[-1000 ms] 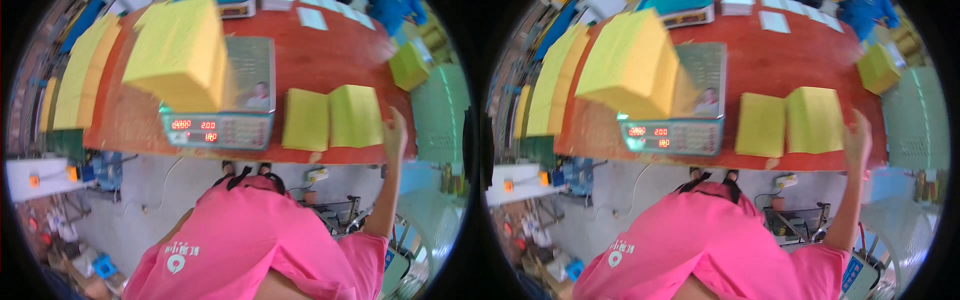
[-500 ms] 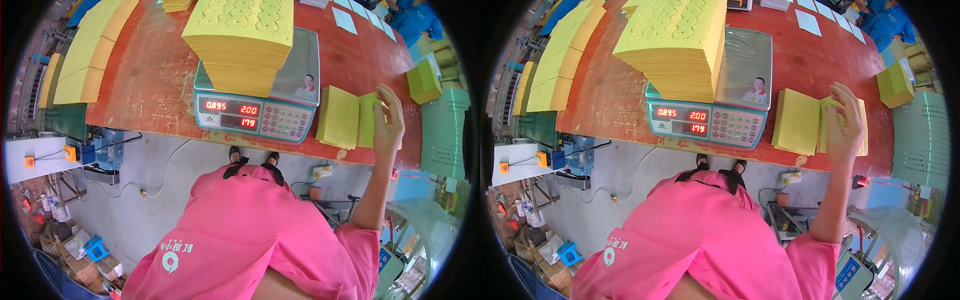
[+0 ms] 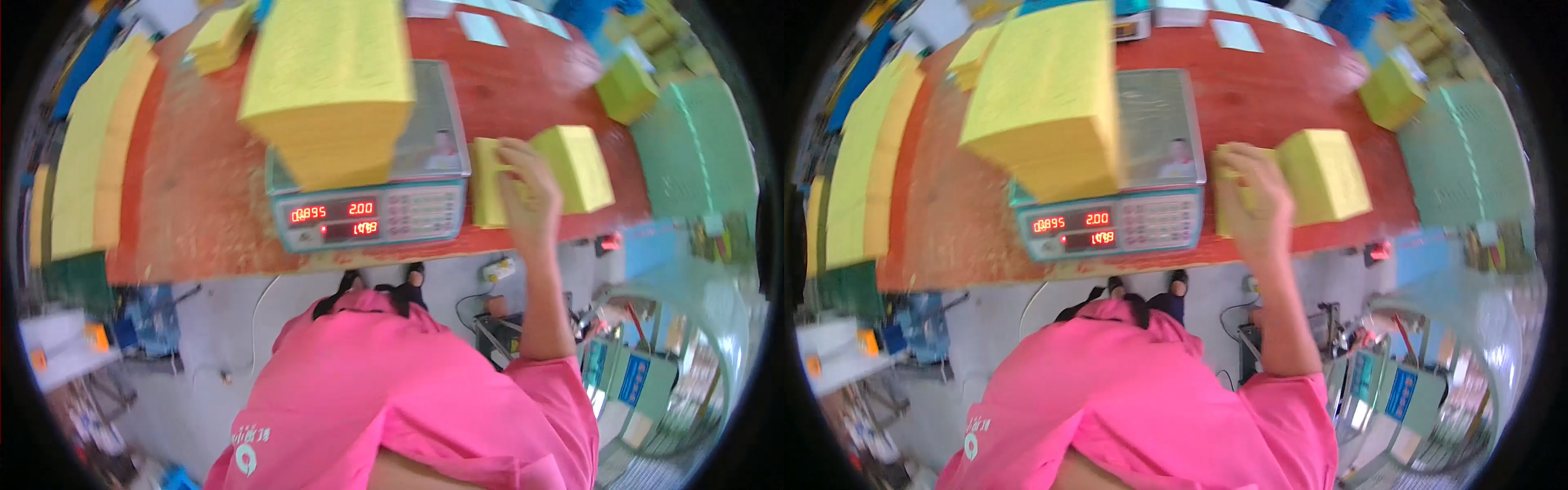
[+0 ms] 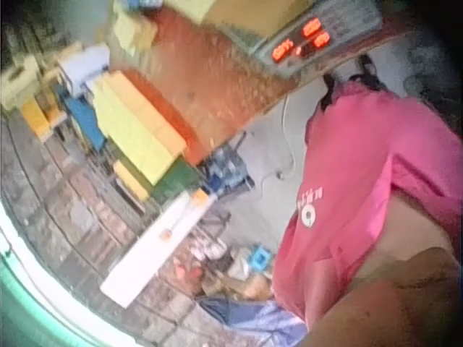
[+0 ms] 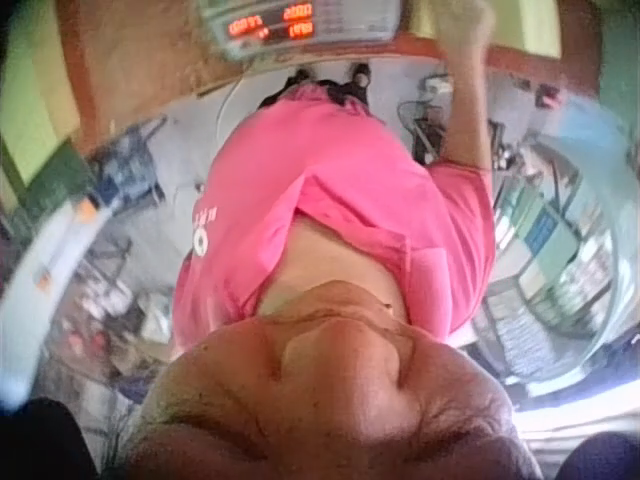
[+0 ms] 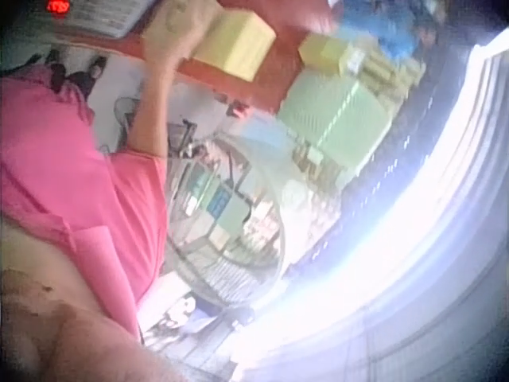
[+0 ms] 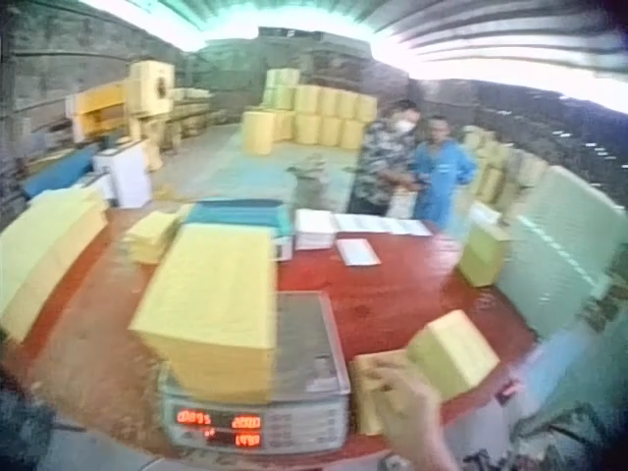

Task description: The recorder is weighing stacks of yellow paper and organizing them on a table and conveyor.

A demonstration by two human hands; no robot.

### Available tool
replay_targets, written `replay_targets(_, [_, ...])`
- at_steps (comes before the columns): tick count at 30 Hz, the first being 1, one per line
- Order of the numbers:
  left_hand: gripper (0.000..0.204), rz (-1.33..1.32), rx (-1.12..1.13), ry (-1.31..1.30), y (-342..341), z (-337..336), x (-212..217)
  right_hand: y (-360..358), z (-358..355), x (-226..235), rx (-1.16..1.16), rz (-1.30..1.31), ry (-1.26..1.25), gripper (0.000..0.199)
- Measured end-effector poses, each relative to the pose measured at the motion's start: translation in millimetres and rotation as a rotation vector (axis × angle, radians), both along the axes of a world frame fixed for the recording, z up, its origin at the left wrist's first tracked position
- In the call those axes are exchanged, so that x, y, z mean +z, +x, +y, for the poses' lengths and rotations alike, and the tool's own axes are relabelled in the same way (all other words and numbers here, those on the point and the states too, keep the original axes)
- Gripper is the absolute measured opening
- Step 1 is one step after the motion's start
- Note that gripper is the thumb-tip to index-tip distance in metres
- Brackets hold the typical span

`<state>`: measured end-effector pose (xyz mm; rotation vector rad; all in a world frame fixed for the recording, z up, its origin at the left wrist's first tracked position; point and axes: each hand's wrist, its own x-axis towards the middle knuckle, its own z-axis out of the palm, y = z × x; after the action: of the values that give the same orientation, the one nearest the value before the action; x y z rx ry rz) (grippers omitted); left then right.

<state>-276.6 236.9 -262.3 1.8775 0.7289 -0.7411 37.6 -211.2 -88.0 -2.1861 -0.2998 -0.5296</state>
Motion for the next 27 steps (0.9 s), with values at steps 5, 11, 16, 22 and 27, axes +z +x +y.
replay_targets(5, [0.016,-0.102,-0.262,-0.073,99.5,-30.8,-19.0,-25.9,-17.3,-12.6,-0.084,0.008,-0.026,0.027])
replay_targets(11, [0.016,-0.176,-0.446,-0.055,166.3,-65.2,-4.9,-70.8,-71.8,-34.7,-0.247,0.145,0.139,0.023])
replay_targets(16, [0.011,-0.733,-0.852,-0.299,262.7,-245.0,135.8,-107.0,-98.8,-74.6,-0.285,0.181,0.318,0.014])
replay_targets(22, [0.019,-1.484,-1.105,-0.221,329.9,-464.6,185.1,-132.5,-117.2,-86.0,-0.233,0.363,0.416,0.017])
replay_targets(27, [0.033,-1.478,-1.080,0.120,358.2,-533.3,165.7,-141.2,-140.0,-85.5,-0.168,0.488,0.508,0.017])
